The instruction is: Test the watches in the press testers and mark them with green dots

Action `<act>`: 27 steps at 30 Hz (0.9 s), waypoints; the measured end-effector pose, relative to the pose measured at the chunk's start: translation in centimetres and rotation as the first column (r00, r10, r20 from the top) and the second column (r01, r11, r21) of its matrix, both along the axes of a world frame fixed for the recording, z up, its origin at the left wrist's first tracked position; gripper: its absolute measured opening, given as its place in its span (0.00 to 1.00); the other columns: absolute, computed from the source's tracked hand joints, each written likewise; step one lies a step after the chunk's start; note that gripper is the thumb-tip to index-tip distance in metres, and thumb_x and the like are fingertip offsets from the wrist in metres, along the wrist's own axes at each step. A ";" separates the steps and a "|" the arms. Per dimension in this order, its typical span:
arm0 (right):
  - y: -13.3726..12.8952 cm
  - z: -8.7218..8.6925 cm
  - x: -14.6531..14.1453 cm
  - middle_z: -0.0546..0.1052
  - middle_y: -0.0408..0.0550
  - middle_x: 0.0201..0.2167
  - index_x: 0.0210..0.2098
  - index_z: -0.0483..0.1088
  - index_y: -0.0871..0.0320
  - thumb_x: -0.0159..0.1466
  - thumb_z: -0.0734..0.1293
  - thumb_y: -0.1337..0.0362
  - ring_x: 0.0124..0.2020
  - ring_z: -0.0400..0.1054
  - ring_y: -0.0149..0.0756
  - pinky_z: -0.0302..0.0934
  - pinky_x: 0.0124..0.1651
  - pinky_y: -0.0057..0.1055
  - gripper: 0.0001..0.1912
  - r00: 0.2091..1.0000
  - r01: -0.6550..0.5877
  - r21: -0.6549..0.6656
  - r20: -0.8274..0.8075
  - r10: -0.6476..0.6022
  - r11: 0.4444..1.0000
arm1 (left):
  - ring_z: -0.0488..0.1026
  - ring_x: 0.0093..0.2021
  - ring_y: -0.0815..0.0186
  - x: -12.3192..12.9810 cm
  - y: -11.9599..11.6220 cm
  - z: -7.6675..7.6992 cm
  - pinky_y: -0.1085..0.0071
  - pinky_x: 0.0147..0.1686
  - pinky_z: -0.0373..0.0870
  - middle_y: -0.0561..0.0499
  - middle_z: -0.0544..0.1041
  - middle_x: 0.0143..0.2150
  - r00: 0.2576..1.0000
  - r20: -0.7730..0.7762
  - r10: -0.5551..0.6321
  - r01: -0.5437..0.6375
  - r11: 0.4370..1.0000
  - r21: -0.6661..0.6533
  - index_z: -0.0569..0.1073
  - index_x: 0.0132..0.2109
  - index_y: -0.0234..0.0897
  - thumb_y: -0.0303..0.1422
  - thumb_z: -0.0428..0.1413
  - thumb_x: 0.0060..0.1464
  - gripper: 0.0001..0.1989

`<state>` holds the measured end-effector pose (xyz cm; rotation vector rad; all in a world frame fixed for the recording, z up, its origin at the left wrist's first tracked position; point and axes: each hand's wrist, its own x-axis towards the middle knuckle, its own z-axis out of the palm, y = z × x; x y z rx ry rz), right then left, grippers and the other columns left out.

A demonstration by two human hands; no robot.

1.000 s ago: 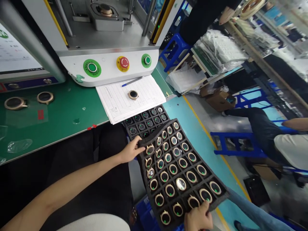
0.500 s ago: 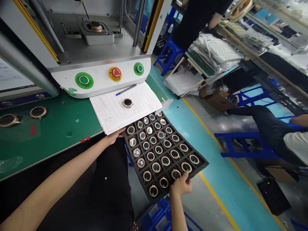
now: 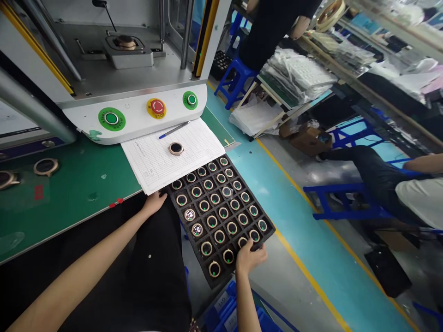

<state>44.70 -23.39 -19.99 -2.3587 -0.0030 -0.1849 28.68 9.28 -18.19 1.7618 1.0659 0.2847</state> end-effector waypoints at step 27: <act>13.5 -0.6 -1.0 0.55 0.73 0.65 0.64 0.54 0.72 0.66 0.52 0.49 0.68 0.46 0.59 0.43 0.64 0.60 0.37 0.761 -0.614 -0.421 -0.089 0.643 0.668 | 0.78 0.43 0.62 -15.3 -13.6 8.7 0.68 0.42 0.76 0.50 0.78 0.45 0.887 -0.456 -0.071 0.130 0.987 0.098 0.76 0.44 0.42 0.28 0.56 0.57 0.08</act>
